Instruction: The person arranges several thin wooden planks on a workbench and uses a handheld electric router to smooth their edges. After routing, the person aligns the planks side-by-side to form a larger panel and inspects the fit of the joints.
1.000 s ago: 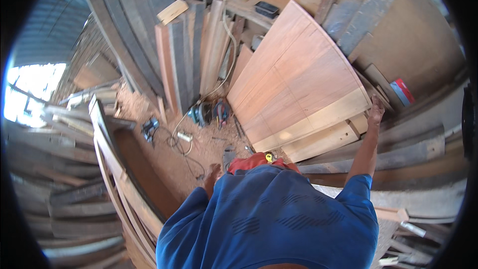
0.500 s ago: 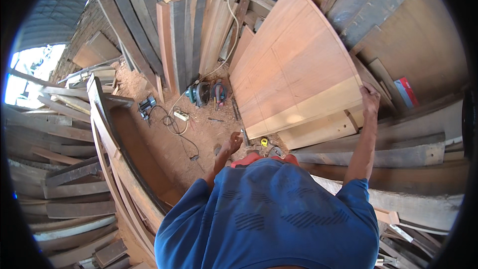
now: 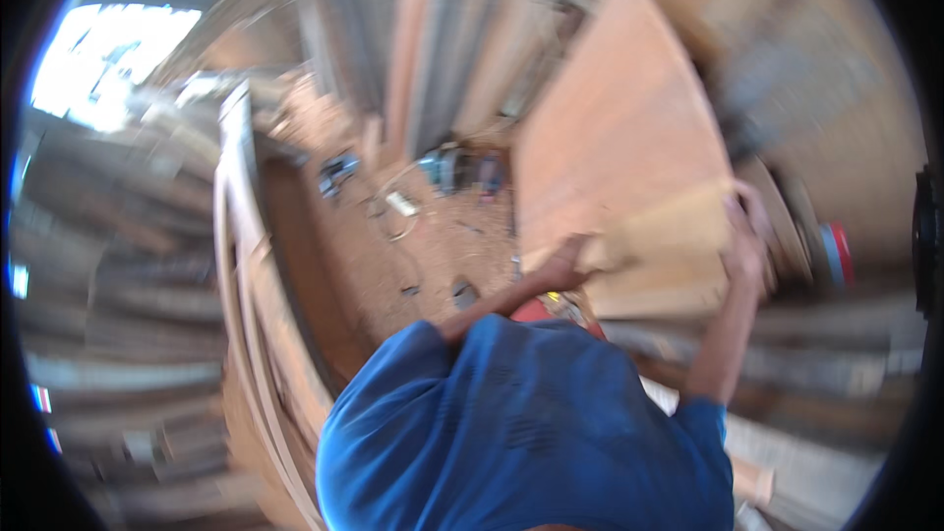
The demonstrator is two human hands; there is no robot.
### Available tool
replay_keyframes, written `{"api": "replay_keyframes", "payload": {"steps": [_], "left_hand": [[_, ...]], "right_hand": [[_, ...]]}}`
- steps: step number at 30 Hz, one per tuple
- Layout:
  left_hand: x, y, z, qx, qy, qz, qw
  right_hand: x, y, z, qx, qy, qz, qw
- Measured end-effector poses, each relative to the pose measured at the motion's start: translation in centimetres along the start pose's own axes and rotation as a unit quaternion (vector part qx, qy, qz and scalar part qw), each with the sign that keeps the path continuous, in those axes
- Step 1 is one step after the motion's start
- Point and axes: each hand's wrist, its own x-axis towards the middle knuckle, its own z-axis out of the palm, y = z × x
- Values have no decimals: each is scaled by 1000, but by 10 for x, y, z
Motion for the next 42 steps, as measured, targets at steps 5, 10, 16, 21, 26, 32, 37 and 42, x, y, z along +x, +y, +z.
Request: {"api": "replay_keyframes", "payload": {"steps": [5, 10, 16, 21, 26, 32, 37, 42], "left_hand": [[38, 78, -4, -1, 6, 58, 998], [34, 132, -24, 16, 41, 100, 994], [33, 137, -21, 50, 164, 94, 981], [37, 136, -32, 53, 196, 60, 977], [31, 133, -34, 42, 222, 76, 971], [28, 122, -37, 30, 229, 88, 969], [26, 116, -41, 14, 225, 94, 970], [21, 113, -43, 25, 256, 93, 962]], "right_hand": [[-8, -41, 24, 164, -89, 16, 982], [-18, -70, 59, 128, -98, -1, 987], [-35, -87, 94, 204, -89, 12, 975], [-41, -105, 114, 249, -126, 3, 960], [-39, -100, 123, 141, -88, -106, 980], [-41, -111, 130, 118, -117, -164, 972], [-44, -116, 136, 94, -118, -190, 970], [-48, -126, 142, 64, -117, -212, 968]]}}
